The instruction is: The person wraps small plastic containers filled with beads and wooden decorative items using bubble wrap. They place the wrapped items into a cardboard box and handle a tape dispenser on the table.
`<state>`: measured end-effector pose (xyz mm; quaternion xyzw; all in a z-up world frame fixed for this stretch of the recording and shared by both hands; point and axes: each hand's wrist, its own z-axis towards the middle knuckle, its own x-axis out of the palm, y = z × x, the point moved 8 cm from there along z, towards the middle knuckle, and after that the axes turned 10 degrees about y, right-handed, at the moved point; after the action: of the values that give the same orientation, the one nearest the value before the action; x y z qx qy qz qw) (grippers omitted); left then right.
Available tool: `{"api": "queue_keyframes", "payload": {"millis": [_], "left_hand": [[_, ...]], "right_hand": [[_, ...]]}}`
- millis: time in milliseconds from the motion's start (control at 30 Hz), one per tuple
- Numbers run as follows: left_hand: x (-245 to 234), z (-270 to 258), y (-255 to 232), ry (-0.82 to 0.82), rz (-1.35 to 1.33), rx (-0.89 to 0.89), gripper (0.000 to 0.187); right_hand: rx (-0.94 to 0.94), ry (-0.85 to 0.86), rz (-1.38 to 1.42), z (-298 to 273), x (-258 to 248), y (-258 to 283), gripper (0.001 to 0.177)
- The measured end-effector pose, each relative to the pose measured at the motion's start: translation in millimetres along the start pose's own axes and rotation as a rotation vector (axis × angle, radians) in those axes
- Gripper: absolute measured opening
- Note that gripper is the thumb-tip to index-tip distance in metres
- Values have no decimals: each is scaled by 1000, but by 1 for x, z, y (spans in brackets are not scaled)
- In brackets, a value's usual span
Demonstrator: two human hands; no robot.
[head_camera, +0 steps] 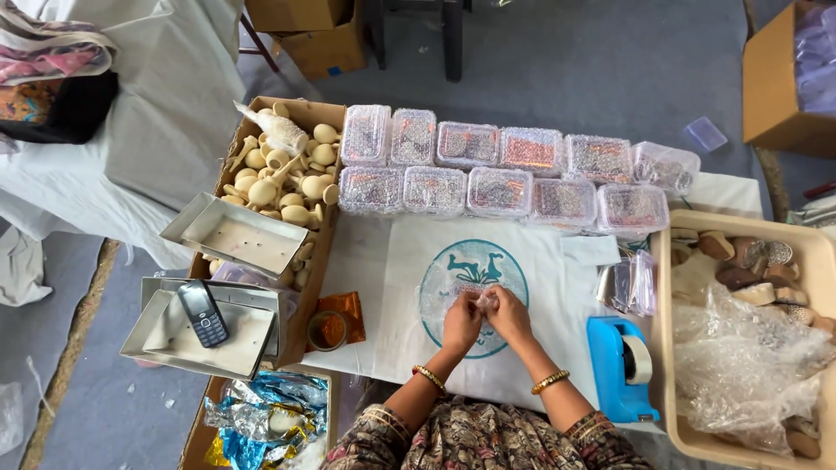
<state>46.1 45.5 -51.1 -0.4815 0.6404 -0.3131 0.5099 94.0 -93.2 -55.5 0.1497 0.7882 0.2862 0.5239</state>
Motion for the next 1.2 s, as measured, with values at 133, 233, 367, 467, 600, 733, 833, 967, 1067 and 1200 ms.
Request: {"api": "queue_keyframes", "payload": {"millis": [133,233,367,467,600,733,833,967,1067,1200], "left_hand": [[11,18,27,-53,44,39,25],[13,25,43,-96,97,96,19],[12,26,30,-26,129,84,13],[-2,19,9,-50,92,26,19],[0,22,14,20,130,-46,10],[0,24,14,6,132,-50,7],[-2,24,11,-8,133,-65,8],[-3,24,8,-21,155,-58,7],[-6,23,3,-35,133,-42,9],[-4,23,6,-36,151,-37,9]], "right_hand": [[-20,-43,147,-10,-12,11,44],[-43,-88,195,-9,-8,5,45],[-132,-204,252,-14,-6,0,24],[-40,-187,344,-18,-10,1,22],[-5,-195,418,-20,-3,-14,17],[-76,-255,417,-28,-12,-10,12],[-127,-252,326,-33,-23,4,14],[-349,-257,162,-36,-30,28,15],[-385,-222,128,-35,-29,33,18],[-242,-186,261,-27,-33,33,30]]}}
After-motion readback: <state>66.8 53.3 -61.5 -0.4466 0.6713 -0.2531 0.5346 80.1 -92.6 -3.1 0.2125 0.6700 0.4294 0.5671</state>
